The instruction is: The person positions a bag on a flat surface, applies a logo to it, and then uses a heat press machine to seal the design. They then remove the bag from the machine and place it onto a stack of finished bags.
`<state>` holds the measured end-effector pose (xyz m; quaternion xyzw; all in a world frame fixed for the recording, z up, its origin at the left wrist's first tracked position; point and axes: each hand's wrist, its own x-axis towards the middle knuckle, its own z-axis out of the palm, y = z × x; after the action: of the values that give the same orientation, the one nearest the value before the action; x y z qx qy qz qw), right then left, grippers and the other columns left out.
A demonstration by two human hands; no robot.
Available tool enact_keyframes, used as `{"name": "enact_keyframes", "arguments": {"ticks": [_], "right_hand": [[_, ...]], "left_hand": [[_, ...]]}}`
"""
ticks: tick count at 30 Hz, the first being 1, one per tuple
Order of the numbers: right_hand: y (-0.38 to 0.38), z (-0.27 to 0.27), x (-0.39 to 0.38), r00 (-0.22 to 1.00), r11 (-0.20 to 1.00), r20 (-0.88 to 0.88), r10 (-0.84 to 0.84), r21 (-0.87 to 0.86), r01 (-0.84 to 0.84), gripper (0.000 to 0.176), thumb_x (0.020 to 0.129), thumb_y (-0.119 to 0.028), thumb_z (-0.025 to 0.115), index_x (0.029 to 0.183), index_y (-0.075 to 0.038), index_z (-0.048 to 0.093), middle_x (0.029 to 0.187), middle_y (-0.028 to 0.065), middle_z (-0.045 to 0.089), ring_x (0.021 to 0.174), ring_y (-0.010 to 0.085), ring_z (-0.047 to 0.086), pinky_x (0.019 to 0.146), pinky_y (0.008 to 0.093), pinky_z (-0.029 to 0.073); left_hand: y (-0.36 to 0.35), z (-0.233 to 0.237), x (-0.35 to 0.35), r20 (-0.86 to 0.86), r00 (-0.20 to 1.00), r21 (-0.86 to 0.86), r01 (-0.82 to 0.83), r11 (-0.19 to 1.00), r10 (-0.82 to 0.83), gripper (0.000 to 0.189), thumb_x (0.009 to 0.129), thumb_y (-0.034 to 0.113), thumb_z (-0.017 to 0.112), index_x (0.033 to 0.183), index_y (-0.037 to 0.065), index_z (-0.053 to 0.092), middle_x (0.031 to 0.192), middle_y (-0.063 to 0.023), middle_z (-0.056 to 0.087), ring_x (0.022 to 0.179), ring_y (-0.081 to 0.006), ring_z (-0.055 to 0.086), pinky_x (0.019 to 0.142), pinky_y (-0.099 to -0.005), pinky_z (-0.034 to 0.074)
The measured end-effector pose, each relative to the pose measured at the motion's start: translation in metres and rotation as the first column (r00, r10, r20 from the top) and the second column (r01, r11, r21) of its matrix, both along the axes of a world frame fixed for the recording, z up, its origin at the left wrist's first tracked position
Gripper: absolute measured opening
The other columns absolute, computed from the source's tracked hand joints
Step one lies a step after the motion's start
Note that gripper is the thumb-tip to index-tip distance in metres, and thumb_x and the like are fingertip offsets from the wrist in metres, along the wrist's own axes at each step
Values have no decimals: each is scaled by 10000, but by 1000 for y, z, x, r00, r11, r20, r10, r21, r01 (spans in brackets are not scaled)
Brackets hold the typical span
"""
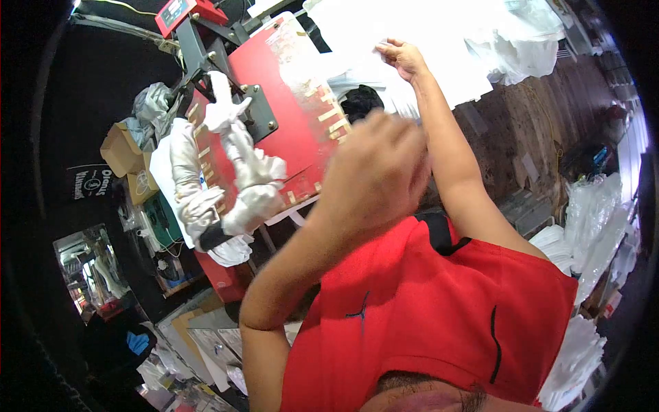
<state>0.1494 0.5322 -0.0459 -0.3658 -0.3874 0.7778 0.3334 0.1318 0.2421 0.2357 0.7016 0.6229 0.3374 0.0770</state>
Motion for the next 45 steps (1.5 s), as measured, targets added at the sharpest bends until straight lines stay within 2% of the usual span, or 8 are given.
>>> {"name": "enact_keyframes", "arguments": {"ticks": [10, 14, 19, 24, 36, 42, 44, 45], "right_hand": [[-42, 166, 18, 898, 949, -378, 226, 295, -115, 252, 876, -69, 760, 1084, 54, 686, 996, 140, 717, 852, 199, 723, 790, 311, 596], [-32, 187, 24, 774, 909, -518, 363, 379, -173, 276, 877, -186, 785, 1021, 36, 705, 986, 106, 716, 852, 181, 702, 735, 329, 575], [-8, 162, 27, 754, 920, -556, 350, 355, -165, 220, 970, -150, 603, 1142, -13, 610, 1097, 149, 674, 995, 264, 678, 878, 381, 555], [-47, 173, 4, 365, 861, -813, 454, 295, -413, 334, 974, -235, 557, 1235, -30, 589, 1231, 145, 639, 1156, 309, 605, 1019, 566, 462], [-28, 191, -21, 214, 836, -854, 474, 359, -416, 477, 783, -296, 561, 1168, -20, 615, 879, 124, 630, 709, 236, 619, 591, 335, 496], [-24, 206, -18, 345, 945, -896, 279, 193, -265, 489, 817, -316, 602, 1158, 35, 600, 1003, 188, 672, 898, 325, 684, 848, 468, 589], [-18, 227, -28, -221, 585, -752, 621, 632, -508, 477, 831, -321, 586, 1163, 21, 606, 1041, 188, 670, 942, 312, 675, 812, 408, 590], [-44, 231, -21, 194, 898, -903, 385, 317, -306, 445, 823, -286, 600, 1176, -16, 617, 1026, 163, 682, 855, 273, 688, 666, 345, 574]], "left_hand": [[144, -20, -81, -381, 873, -116, -371, 922, 303, 506, 781, 376, 823, 1058, -36, 724, 893, -172, 738, 845, -288, 723, 826, -390, 545], [148, -6, -95, 138, 964, -248, -188, 950, 227, 298, 830, 282, 748, 842, -15, 744, 650, -93, 684, 586, -131, 674, 546, -313, 517], [124, 9, -98, 524, 813, -226, -157, 961, 256, 250, 947, 171, 690, 1095, -26, 731, 964, -90, 749, 804, -146, 719, 753, -296, 602], [121, 0, -96, 276, 827, -350, -388, 853, 490, 635, 872, 273, 777, 1365, 36, 455, 1030, -160, 695, 907, -278, 667, 747, -397, 576], [114, 59, -64, 759, 584, -332, -32, 943, 288, 447, 946, 347, 723, 1129, -60, 684, 994, -114, 711, 883, -158, 655, 774, -278, 530], [107, 63, -55, 710, 638, -237, -183, 954, 298, 290, 960, 215, 692, 1022, -68, 707, 925, -120, 709, 827, -177, 685, 737, -281, 558], [105, 59, -64, 753, 607, -194, -160, 968, 252, 258, 958, 174, 682, 1013, -77, 704, 894, -119, 707, 795, -176, 690, 714, -279, 568], [104, 58, -65, 768, 598, -155, -175, 972, 230, 238, 957, 156, 669, 1005, -74, 706, 878, -112, 707, 781, -175, 692, 700, -280, 574]]}}
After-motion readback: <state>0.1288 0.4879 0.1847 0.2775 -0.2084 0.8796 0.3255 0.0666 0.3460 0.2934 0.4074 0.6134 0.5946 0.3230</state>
